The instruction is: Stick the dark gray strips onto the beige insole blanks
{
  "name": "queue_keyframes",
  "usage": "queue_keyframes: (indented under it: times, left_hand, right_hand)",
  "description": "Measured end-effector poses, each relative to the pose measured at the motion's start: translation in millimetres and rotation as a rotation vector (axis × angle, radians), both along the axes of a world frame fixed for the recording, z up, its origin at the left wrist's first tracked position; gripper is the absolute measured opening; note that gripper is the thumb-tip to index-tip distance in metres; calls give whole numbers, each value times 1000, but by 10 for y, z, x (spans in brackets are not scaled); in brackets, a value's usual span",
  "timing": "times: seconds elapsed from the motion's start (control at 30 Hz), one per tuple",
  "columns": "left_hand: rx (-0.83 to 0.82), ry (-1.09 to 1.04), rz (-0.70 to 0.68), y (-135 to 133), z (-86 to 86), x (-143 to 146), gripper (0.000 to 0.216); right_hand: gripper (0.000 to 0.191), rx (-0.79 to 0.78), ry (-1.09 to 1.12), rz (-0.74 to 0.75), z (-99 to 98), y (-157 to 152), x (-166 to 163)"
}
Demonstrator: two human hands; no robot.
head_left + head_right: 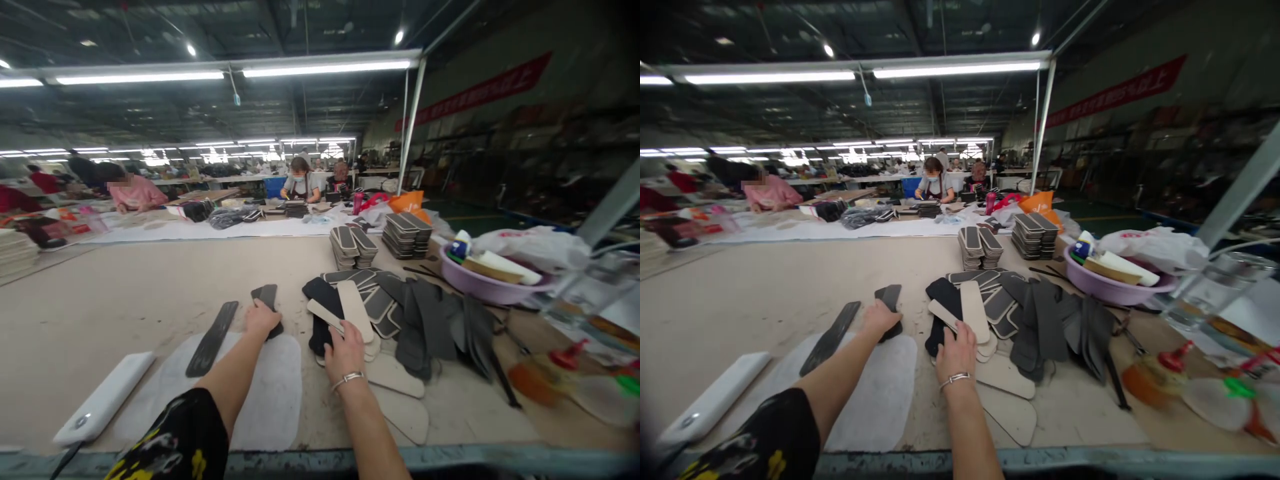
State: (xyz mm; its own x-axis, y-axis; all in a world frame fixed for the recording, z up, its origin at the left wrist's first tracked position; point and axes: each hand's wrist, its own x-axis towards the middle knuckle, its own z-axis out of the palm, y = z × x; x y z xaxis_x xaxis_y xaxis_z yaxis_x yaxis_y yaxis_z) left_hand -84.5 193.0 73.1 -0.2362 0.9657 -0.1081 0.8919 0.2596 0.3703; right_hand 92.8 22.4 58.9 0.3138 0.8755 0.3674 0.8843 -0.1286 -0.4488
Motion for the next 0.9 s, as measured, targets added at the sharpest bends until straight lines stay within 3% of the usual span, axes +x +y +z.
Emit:
queue_keyframes:
  times: [0.17,0.33,0.5,0.67,0.8,0.9]
  left_hand:
    - [-58,-35,26,169,26,68,89]
    - [-44,-165,-33,147,139,24,77]
    - [-20,-451,-272,-104,314,183,61]
    - [-190,-1106,-639,-489,476,621,66]
    - [-304,-1326,-569,-641,473,947,89]
    - [-352,-1422,-490,-661,397,1059,90]
  right_hand:
    - [40,-46,65,-10,12,2,34]
    - [39,-61,30,-94,-73,-30,116]
    - [39,-13,40,-82,-86,-43,144]
    - [42,102,147,-196,-117,15,328]
    - [56,85,217,-372,-173,6,528]
    - [57,66,363,-401,-181,-1,608]
